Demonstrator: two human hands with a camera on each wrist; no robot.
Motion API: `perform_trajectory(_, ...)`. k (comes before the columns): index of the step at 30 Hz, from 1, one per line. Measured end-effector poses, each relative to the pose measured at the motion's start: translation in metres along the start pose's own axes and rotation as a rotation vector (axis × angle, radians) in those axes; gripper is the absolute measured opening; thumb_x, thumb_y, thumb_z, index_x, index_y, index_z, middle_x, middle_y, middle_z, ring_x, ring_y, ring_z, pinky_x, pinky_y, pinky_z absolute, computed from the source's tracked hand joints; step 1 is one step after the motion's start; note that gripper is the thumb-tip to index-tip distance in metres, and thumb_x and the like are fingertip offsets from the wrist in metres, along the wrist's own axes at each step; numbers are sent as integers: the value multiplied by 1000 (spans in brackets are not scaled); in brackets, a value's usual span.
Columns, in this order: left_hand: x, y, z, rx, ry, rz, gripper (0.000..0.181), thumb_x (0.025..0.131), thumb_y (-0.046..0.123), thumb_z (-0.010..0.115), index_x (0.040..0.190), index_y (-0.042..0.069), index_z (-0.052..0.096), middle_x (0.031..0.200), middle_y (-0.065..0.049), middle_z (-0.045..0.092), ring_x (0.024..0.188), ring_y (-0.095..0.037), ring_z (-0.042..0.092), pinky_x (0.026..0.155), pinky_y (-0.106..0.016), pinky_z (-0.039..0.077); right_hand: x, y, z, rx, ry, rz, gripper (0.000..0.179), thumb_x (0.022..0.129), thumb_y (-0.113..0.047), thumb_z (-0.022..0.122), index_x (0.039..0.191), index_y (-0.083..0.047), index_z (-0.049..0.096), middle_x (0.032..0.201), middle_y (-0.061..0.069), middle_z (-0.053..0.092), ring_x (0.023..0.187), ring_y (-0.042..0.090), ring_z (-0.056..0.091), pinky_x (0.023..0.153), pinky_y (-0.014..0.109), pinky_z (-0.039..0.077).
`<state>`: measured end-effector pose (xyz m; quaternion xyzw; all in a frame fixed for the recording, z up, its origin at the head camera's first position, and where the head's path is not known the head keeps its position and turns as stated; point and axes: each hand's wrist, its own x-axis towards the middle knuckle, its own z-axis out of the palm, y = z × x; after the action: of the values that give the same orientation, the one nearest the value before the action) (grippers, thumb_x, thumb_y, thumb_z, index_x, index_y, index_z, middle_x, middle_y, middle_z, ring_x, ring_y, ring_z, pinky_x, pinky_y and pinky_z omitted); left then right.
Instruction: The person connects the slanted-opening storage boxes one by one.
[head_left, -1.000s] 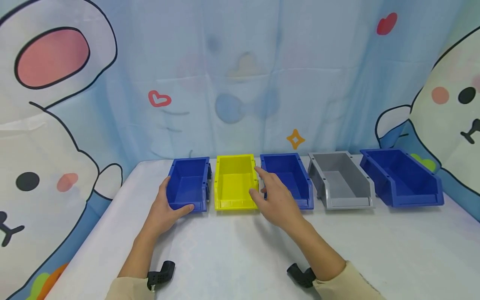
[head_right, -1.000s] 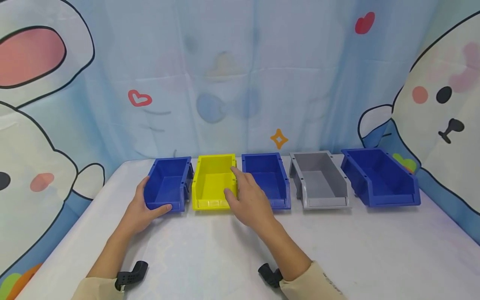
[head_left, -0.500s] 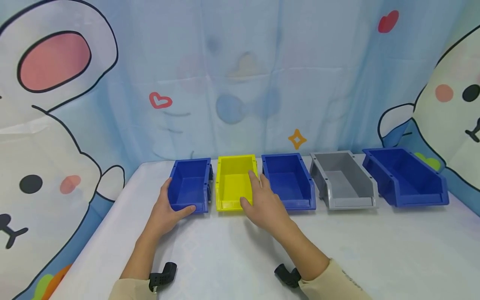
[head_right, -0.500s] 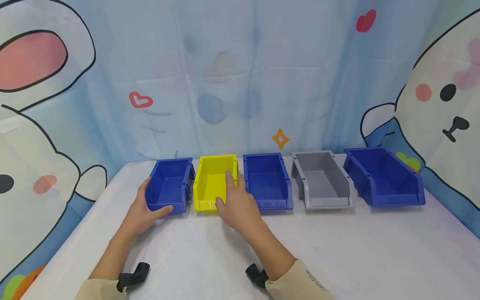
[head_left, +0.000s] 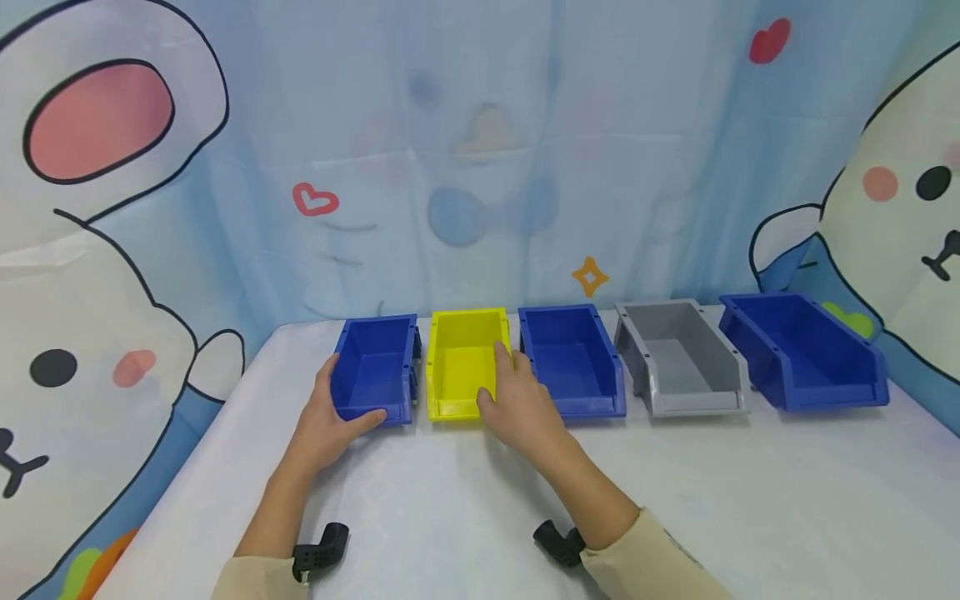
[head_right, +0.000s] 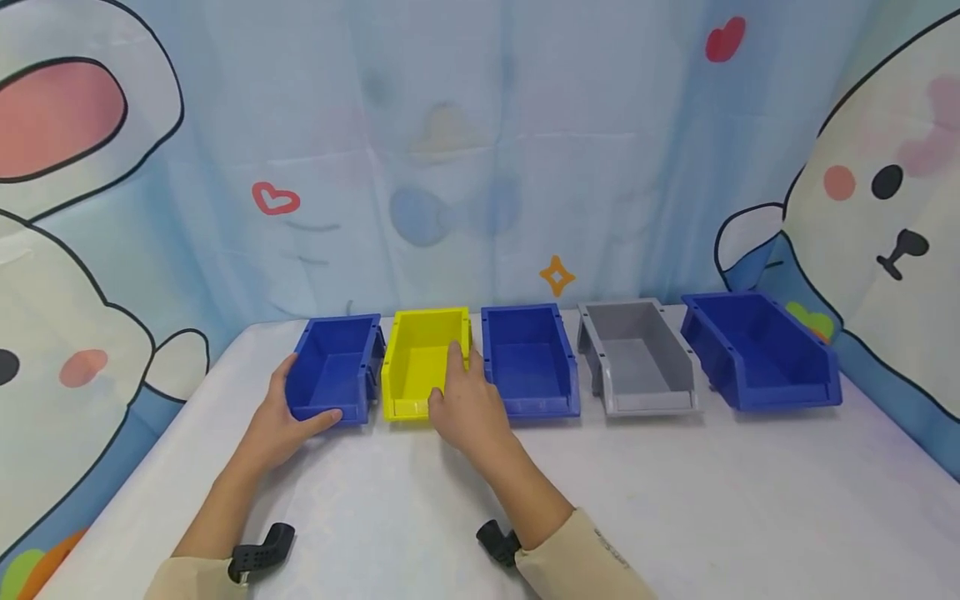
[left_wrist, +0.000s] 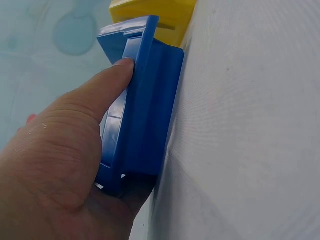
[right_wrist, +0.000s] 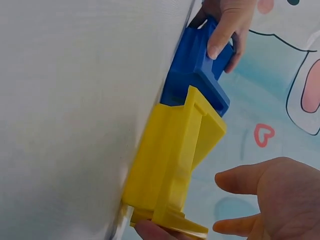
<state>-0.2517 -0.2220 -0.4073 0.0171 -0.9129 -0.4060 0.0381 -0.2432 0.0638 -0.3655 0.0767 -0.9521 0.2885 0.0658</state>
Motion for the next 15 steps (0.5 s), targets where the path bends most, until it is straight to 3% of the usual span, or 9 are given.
perform_trajectory(4, 0, -1, -1, -7, 3, 10, 121, 86, 47, 82, 167, 20, -4, 172, -23, 13, 156, -48, 20, 124, -67, 22, 4, 1, 2, 6, 13, -5, 67, 101, -15, 56, 161, -3, 29, 157, 29, 38, 77, 38, 67, 74, 49, 61)
perform_trajectory(7, 1, -2, -1, -7, 1, 13, 121, 86, 48, 82, 167, 20, -4, 172, -23, 12, 156, -48, 20, 124, -67, 22, 8, 3, 1, 15, 18, 24, 62, 101, -7, 52, 160, -6, 33, 153, 25, 43, 68, 30, 59, 67, 42, 58)
perform_trajectory(9, 1, -2, 0, -5, -1, 14, 121, 86, 48, 82, 167, 20, -4, 172, -23, 12, 156, -48, 19, 124, -67, 22, 10, 5, 1, 14, 16, 45, 61, 101, -4, 51, 160, -8, 36, 151, 23, 46, 72, 29, 60, 72, 42, 60)
perform_trajectory(15, 1, -2, -1, -4, 1, 12, 121, 86, 48, 82, 167, 19, -3, 172, -23, 12, 156, -48, 20, 124, -67, 22, 17, 8, 3, 38, 3, 50, 60, 100, -2, 53, 158, -6, 38, 145, 24, 53, 106, 39, 65, 95, 52, 58)
